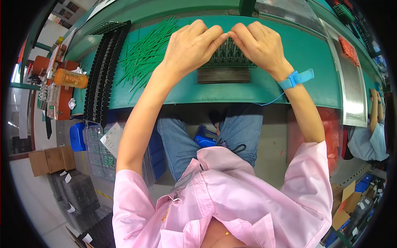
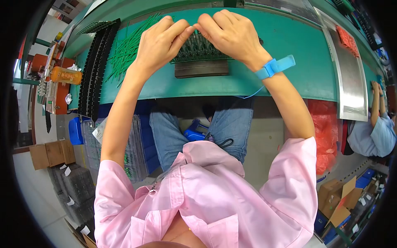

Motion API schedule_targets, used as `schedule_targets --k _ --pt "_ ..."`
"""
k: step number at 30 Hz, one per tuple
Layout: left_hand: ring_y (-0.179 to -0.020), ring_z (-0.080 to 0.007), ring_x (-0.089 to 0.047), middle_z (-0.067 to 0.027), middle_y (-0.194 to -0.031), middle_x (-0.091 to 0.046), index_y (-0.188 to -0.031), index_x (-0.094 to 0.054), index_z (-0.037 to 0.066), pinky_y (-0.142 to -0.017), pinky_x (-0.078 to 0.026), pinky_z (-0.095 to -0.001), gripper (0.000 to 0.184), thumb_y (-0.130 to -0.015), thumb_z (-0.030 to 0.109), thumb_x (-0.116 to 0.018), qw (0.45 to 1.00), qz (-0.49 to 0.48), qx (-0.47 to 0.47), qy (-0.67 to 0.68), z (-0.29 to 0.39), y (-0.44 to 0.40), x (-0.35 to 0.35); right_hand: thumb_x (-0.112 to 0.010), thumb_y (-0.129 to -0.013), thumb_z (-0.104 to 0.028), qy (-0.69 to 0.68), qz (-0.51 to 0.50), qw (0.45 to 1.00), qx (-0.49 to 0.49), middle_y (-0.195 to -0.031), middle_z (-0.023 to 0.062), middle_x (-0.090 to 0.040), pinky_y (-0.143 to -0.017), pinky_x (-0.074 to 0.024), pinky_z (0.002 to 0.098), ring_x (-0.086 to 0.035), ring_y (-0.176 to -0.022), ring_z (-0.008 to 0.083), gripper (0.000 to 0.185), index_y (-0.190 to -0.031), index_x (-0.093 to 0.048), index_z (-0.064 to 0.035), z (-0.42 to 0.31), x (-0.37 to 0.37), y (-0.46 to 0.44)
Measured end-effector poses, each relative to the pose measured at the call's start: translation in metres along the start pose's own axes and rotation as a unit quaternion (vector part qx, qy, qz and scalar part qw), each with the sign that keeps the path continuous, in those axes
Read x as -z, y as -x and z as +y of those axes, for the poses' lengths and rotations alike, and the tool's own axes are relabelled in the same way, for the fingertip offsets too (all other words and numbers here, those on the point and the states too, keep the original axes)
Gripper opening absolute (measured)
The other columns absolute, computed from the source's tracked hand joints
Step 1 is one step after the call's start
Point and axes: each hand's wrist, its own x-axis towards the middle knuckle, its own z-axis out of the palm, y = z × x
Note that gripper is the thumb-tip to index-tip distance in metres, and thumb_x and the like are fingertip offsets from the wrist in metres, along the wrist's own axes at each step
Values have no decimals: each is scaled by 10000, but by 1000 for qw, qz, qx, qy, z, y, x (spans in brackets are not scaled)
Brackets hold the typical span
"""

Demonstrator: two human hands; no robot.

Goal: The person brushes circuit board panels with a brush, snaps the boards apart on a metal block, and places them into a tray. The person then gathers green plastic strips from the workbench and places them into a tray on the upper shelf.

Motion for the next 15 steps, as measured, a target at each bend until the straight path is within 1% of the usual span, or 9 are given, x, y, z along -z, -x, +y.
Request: schedule_targets --k 3,4,8,9,13,14,15 --pt "-447 -168 -420 -7 -593 -392 -696 -513 130 -386 -338 -303 228 -835 267 -633 999 35 -16 -16 -7 -3 -13 -623 -835 -154 11 63 998 30 -644 -2 -412 -427 -346 262 -414 -507 145 56 -843 -574 -128 10 -14 0" --pt "-447 -168 -420 -7 -593 -392 -696 -513 130 -386 -338 -303 228 -835 267 -633 999 36 -16 -16 -12 -4 -19 -623 -835 -154 11 63 998 30 -644 -2 -412 -427 -346 262 -414 -507 145 56 -843 -574 -128 13 -19 0" --pt "-430 -183 -429 -15 -548 -394 -691 -505 129 -375 -329 -311 228 -848 252 -615 998 37 -43 7 -32 -5 -45 -580 -863 -151 -95 -51 994 -27 -639 20 -421 -441 -358 292 -416 -499 168 61 -832 -547 -109 25 -34 -1" --pt "-430 -183 -429 -15 -548 -394 -691 -505 129 -375 -329 -311 228 -848 252 -615 998 39 -44 6 -33 -7 -46 -580 -863 -151 -94 -50 994 -26 -639 20 -421 -441 -358 292 -416 -499 168 61 -832 -547 -109 28 -38 0" --pt "-452 -213 -393 -37 -542 -420 -721 -481 85 -437 -340 -336 238 -892 231 -558 997 -51 7 59 -34 -9 -45 -519 -909 -255 -205 -155 962 -98 -644 32 -510 -459 -385 325 -444 -486 202 197 -794 -503 -96 37 -55 6" --pt "-452 -213 -393 -37 -542 -420 -721 -481 85 -437 -340 -336 238 -892 231 -558 997 -48 6 55 -37 -10 -46 -519 -909 -255 -205 -152 962 -95 -644 32 -510 -459 -385 325 -444 -486 202 197 -794 -503 -96 39 -58 6" --pt "-457 -207 -388 -34 -545 -422 -724 -479 79 -444 -341 -339 249 -901 241 -544 994 -74 30 75 -39 -10 -49 -500 -918 -265 -225 -177 951 -120 -655 37 -521 -471 -388 335 -446 -493 210 210 -800 -503 -91 40 -60 8"
